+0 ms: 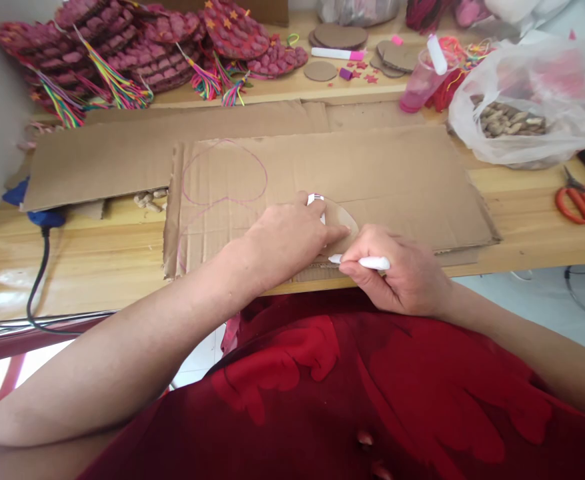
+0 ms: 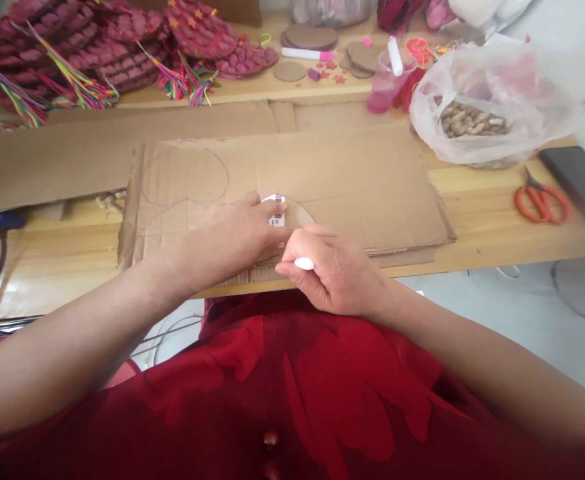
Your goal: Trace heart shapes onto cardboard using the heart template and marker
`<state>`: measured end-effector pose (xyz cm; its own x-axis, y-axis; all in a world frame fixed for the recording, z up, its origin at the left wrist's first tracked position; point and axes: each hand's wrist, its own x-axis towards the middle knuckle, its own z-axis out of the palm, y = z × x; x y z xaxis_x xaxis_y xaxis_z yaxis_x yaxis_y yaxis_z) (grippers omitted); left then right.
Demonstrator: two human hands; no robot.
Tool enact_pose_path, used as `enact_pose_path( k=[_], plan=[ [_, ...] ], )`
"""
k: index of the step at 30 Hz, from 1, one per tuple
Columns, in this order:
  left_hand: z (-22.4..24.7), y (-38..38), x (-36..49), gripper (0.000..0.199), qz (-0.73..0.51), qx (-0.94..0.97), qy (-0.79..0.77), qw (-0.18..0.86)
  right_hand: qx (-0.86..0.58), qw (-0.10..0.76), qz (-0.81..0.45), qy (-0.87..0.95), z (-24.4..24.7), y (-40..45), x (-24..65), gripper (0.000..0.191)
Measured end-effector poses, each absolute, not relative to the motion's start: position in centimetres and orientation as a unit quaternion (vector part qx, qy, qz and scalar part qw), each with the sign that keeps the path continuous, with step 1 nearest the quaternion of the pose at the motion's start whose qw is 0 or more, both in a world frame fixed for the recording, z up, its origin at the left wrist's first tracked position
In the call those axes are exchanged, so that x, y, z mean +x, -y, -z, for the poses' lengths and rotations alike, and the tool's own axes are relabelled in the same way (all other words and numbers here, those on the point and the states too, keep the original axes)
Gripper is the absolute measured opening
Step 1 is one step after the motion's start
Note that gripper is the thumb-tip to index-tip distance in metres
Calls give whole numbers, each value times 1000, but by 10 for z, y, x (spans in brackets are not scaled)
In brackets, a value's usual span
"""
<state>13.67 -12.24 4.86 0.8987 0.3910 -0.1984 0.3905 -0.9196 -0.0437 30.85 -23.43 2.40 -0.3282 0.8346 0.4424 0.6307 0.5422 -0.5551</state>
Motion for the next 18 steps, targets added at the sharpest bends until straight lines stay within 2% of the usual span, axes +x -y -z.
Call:
enact_pose_path(
  k=[10,18],
  plan=[
    [-50,121,136,35,-94,-974,204,-17,-413,364,-133,824,-17,224,300,17],
    [-42,118,137,31,-69,-974,215,-29,-470,315,-163,808,-31,230,307,21]
  ],
)
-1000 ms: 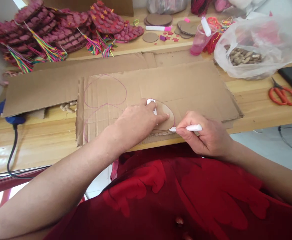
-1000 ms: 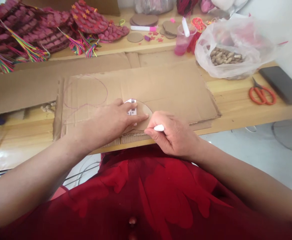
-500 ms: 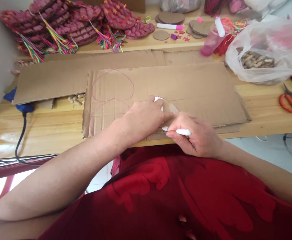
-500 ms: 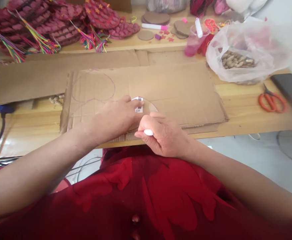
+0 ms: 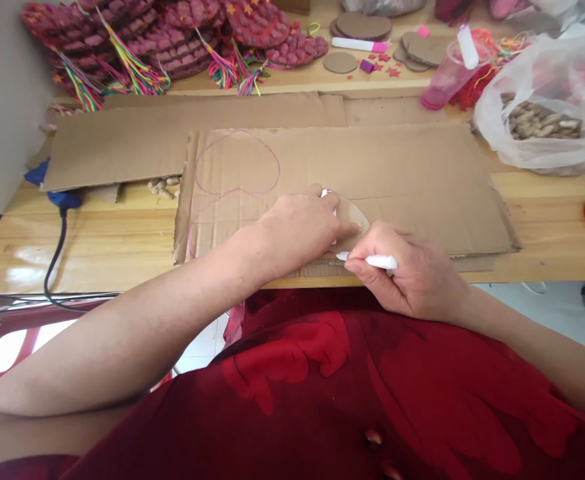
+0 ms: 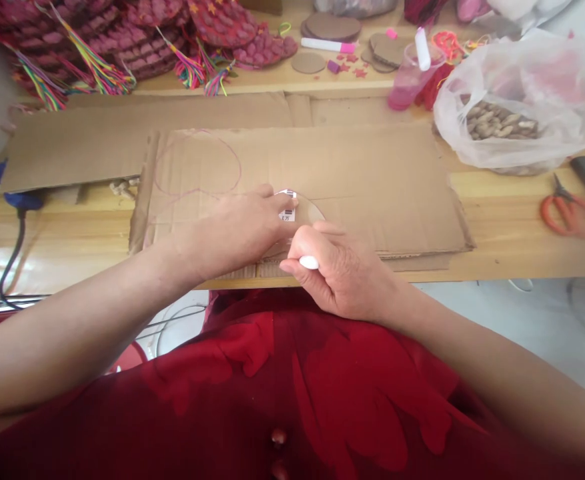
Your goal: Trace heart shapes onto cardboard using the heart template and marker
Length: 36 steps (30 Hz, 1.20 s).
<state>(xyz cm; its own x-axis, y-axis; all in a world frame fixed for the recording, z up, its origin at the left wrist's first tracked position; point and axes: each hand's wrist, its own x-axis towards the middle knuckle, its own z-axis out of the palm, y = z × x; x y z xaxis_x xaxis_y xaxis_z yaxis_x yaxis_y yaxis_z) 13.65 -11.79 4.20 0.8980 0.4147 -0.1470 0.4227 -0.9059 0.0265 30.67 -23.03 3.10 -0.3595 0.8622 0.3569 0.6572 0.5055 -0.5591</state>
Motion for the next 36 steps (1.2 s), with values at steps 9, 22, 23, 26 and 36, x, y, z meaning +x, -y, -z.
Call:
enact_pose_path(
  k=[9,22,23,26,36],
  plan=[
    [-46,116,137,34,73,978,-192,44,-432,346,-163,817,-22,221,305,16],
    [-48,116,136,30,67,978,-191,49,-481,309,-181,800,-32,237,330,10],
    [-49,116,136,30,70,978,-190,49,-483,307,-183,799,-32,238,333,11],
    [-51,117,137,34,83,977,-189,44,-493,309,-182,793,-33,240,339,13],
    [-50,118,137,41,89,976,-196,21,-527,313,-140,778,-31,242,354,13]
  ],
)
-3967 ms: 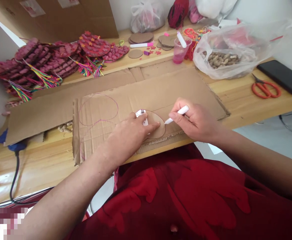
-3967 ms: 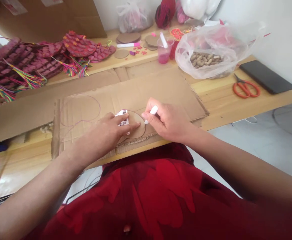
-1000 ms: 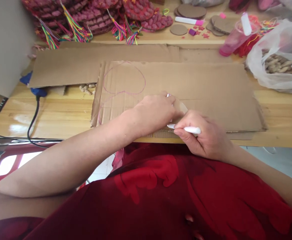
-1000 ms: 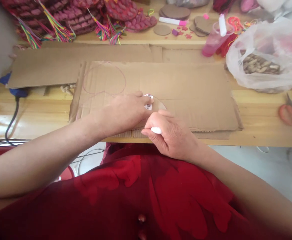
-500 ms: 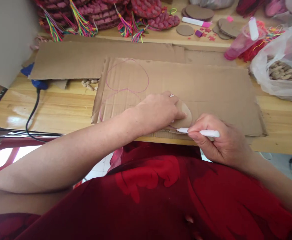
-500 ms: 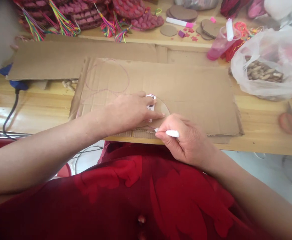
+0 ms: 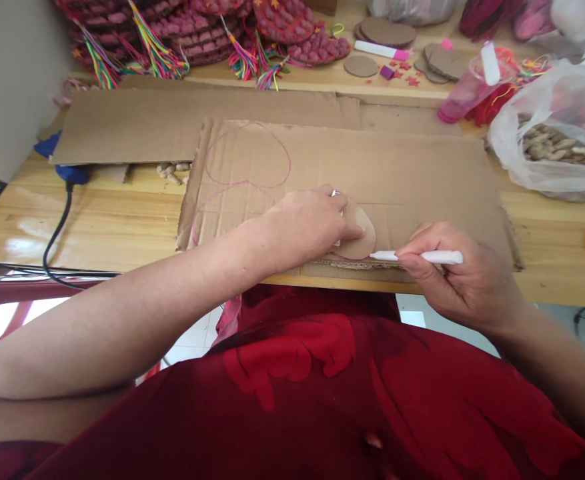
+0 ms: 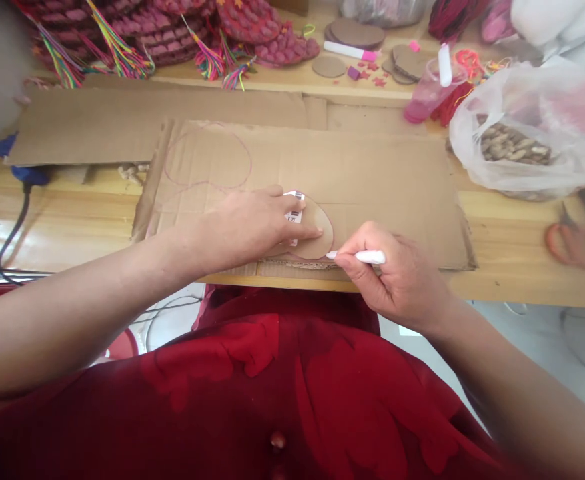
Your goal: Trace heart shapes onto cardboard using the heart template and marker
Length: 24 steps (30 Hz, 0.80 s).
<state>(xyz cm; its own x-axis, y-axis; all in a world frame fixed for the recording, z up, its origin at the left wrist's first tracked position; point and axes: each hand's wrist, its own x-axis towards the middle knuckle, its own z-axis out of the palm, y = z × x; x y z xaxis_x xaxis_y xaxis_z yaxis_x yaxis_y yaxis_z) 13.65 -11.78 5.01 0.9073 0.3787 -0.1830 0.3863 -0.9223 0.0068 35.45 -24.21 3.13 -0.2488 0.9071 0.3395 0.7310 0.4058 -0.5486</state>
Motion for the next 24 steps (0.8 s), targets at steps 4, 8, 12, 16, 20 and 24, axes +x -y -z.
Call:
enact_pose_path(
  k=[4,8,12,16,20,24],
  plan=[
    [-48,118,136,41,92,976,-196,16,-540,317,-116,771,-30,242,358,13],
    [-44,116,135,36,65,978,-197,16,-523,317,-122,781,-31,244,354,11],
    [-39,113,135,33,55,978,-201,15,-495,322,-131,796,-33,244,347,9],
    [-39,112,136,33,56,979,-195,14,-474,332,-147,802,-30,241,340,8],
    [-43,112,136,30,64,979,-194,17,-461,334,-158,807,-26,238,331,7],
    [-42,111,135,27,46,978,-200,26,-435,348,-150,817,-22,232,323,7]
  ],
)
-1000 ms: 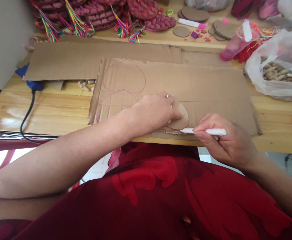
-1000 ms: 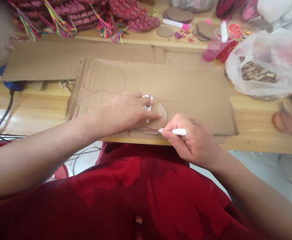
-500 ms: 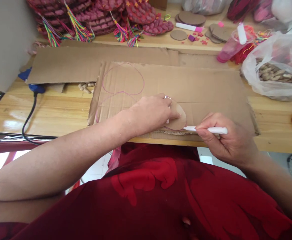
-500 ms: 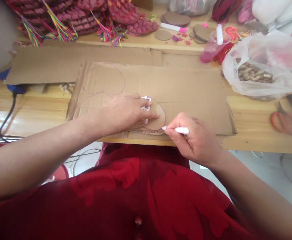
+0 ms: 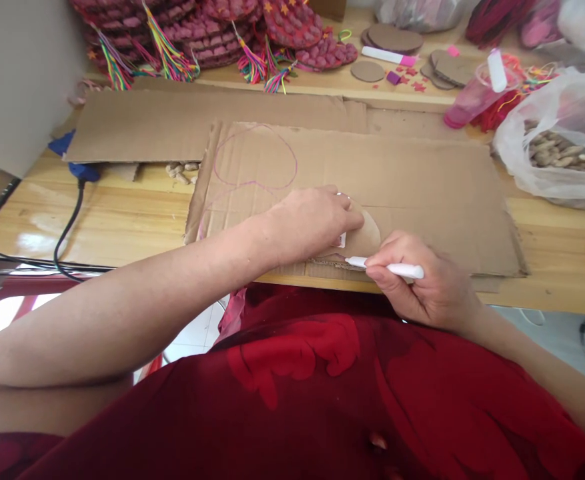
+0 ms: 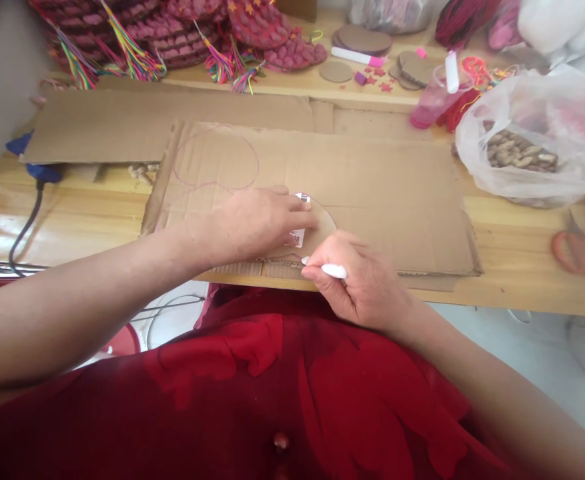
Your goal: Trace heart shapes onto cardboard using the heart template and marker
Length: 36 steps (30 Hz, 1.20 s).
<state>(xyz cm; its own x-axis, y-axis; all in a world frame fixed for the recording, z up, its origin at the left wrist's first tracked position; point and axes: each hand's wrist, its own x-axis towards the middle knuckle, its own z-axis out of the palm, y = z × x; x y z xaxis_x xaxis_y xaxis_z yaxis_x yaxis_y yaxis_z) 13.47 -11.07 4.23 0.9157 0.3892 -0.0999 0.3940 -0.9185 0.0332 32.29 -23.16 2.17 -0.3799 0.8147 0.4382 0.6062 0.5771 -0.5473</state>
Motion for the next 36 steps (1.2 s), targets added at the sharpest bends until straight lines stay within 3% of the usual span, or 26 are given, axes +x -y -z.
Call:
enact_pose_path(
  k=[15,24,36],
  plan=[
    [-42,90,119,21,-1,980,-139,142,-419,342,-131,831,-16,221,309,5],
    [-39,90,120,13,-16,976,-142,163,-395,347,-147,838,-19,215,300,9],
    [-41,90,120,16,-5,975,-137,173,-349,358,-175,848,-12,208,289,10]
  ],
)
